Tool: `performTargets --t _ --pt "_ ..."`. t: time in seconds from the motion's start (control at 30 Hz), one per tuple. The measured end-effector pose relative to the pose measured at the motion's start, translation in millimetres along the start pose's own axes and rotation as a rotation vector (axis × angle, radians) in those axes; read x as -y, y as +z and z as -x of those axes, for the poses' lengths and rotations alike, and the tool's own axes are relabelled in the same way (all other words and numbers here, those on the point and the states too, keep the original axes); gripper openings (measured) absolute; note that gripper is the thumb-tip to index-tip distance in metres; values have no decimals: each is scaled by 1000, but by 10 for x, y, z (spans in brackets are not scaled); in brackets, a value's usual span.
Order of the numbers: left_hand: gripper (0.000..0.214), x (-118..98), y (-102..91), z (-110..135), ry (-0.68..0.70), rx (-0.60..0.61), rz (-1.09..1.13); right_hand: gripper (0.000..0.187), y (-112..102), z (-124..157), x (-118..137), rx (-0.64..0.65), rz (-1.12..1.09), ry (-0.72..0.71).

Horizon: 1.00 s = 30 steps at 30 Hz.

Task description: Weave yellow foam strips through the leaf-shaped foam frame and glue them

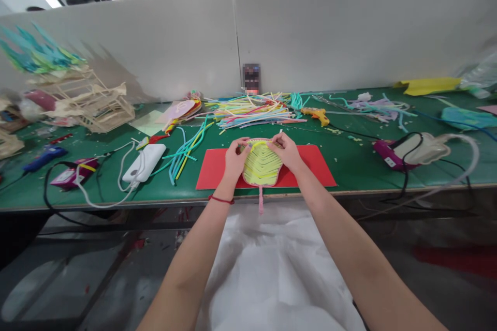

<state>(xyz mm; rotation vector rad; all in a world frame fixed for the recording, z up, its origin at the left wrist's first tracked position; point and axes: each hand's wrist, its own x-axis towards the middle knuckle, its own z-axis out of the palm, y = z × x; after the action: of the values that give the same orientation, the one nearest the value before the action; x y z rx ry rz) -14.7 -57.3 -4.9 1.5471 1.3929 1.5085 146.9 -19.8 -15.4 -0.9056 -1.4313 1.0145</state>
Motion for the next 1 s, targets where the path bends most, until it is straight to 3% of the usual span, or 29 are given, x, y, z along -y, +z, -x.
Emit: performTargets --t 0.27,0.47,0.77,1.0 --pt "11 -85 -6 32 -27 -49 0 30 2 14 23 43 -9 30" --pt "14 -18 -3 -2 -95 -139 41 30 4 17 36 35 -36 6" --pt "10 32 4 -15 -162 -55 -2 32 1 44 57 95 11 2" --pt "13 84 -27 -25 -69 -170 -61 31 2 43 26 139 27 -15"
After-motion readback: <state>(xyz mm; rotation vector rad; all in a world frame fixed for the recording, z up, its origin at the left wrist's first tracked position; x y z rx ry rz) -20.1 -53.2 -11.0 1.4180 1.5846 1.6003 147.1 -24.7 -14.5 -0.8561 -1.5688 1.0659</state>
